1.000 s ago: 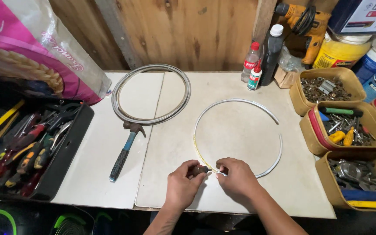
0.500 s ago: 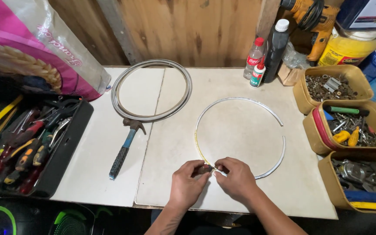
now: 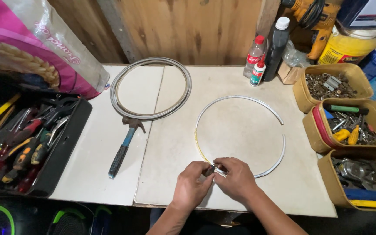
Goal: Repairing a circular rim by seating a component into its groove using a hammer and a small tool
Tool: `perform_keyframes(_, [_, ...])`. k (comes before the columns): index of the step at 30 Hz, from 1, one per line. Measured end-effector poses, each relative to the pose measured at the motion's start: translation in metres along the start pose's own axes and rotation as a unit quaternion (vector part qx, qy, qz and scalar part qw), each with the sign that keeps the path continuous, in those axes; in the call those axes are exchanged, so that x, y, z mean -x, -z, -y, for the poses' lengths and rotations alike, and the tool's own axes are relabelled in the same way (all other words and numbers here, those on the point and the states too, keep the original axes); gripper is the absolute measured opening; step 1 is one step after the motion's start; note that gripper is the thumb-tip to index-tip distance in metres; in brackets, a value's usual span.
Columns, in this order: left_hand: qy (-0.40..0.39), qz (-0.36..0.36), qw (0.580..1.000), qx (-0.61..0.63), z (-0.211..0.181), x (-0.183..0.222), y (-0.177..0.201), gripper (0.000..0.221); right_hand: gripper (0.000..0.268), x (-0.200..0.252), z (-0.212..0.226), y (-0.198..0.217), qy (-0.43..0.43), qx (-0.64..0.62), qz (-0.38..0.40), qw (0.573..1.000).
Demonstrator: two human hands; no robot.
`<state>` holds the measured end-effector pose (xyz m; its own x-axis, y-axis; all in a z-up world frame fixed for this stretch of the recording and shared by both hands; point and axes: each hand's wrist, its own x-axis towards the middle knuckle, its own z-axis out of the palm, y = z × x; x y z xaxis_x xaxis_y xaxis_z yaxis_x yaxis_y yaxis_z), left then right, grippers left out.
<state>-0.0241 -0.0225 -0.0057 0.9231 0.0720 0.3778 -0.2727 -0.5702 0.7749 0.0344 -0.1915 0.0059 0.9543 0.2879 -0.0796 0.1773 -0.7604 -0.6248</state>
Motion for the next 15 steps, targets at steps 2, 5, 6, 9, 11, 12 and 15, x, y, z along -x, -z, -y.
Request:
perform_keyframes(2, [-0.019, -0.001, 1.0, -0.014, -0.001, -0.001, 0.001, 0.024, 0.047, 0.001, -0.008, -0.009, 0.013, 0.005, -0.004, 1.0])
perform_keyframes(5, [-0.057, 0.022, 0.998, -0.01, -0.005, -0.003, 0.004, 0.019, 0.049, 0.003, -0.021, -0.024, 0.095, 0.01, -0.076, 0.993])
perform_keyframes(6, [-0.062, 0.025, 0.998, -0.011, -0.005, -0.002, 0.003, 0.019, 0.043, 0.005, -0.021, -0.025, 0.152, 0.007, -0.117, 0.981])
perform_keyframes(9, [-0.058, 0.033, 0.998, -0.017, -0.004, -0.003, 0.002, 0.02, 0.036, 0.006, -0.018, -0.021, 0.239, 0.009, -0.16, 0.958])
perform_keyframes(11, [-0.051, 0.039, 0.998, -0.018, -0.008, -0.007, 0.005, 0.022, 0.035, 0.008, -0.013, -0.015, 0.266, 0.017, -0.163, 0.95])
perform_keyframes(12, [-0.021, 0.058, 0.998, -0.015, -0.013, -0.012, 0.009, 0.035, 0.028, 0.008, -0.01, -0.012, 0.272, 0.007, -0.157, 0.95])
perform_keyframes(15, [0.016, 0.064, 0.998, -0.023, -0.006, -0.024, 0.021, 0.045, 0.019, 0.009, -0.005, -0.002, 0.283, -0.016, -0.142, 0.948])
